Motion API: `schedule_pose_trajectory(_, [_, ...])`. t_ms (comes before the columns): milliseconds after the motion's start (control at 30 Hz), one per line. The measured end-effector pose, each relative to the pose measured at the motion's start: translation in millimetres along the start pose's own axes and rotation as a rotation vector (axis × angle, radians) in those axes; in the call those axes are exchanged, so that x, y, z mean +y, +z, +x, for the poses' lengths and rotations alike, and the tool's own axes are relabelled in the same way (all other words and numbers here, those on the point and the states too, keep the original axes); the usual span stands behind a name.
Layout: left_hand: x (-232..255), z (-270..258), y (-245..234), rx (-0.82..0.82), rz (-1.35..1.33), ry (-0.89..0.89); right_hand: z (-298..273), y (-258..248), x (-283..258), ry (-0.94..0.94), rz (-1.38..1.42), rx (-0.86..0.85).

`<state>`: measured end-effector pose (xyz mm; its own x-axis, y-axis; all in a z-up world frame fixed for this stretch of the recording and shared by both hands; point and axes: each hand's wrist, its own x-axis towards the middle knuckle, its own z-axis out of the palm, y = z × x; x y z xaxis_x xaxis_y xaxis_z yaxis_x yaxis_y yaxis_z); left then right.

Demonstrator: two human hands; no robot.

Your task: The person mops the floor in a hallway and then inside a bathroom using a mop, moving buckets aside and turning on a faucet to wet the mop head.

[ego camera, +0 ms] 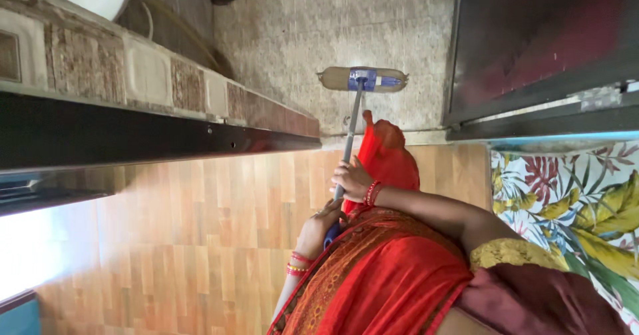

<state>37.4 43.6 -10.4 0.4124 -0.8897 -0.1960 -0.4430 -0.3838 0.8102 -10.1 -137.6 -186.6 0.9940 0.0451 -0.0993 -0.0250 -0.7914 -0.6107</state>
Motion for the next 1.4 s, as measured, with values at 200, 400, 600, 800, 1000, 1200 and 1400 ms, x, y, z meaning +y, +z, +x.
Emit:
schedule_pose_trajectory(200, [-6.3, 4.6, 4.9, 0.007, -0.011, -0.011, 3.1, -5.2, 7.4, -0.068, 0.018, -0.013])
schedule_pose_trajectory(400, [-24.9, 45.4, 14.8, -0.059, -0.041, -0.034, 19.8, -28.2, 43.7, -0.079, 0.051, -0.053])
schedule_pose_trajectory(600, [-64.4, 157.3, 47.3, -0.090, 0.134, -0.006, 69.9, -41.7, 154.3, -0.025, -0.017, -0.064])
schedule_pose_trajectory(800, [-104.0, 329.0, 48.1, 0.105, 0.108, 0.158, 166.1, -81.6, 295.6, 0.101, -0.143, 0.024])
schedule_pose_trajectory(1000, [-98.3, 397.1, 75.2, 0.087, -0.524, -0.140, 179.7, -121.7, 340.0, 0.285, -0.062, -0.053])
schedule_pose_trajectory(1200, [-84.5, 291.0, 77.3, 0.109, 0.171, 0.213, 122.8, -75.0, 267.8, 0.177, 0.077, 0.030])
schedule_pose_trajectory(1400, [-52.1, 133.7, 41.4, -0.045, 0.083, 0.084, 34.9, 2.2, 114.1, 0.110, 0.162, 0.449])
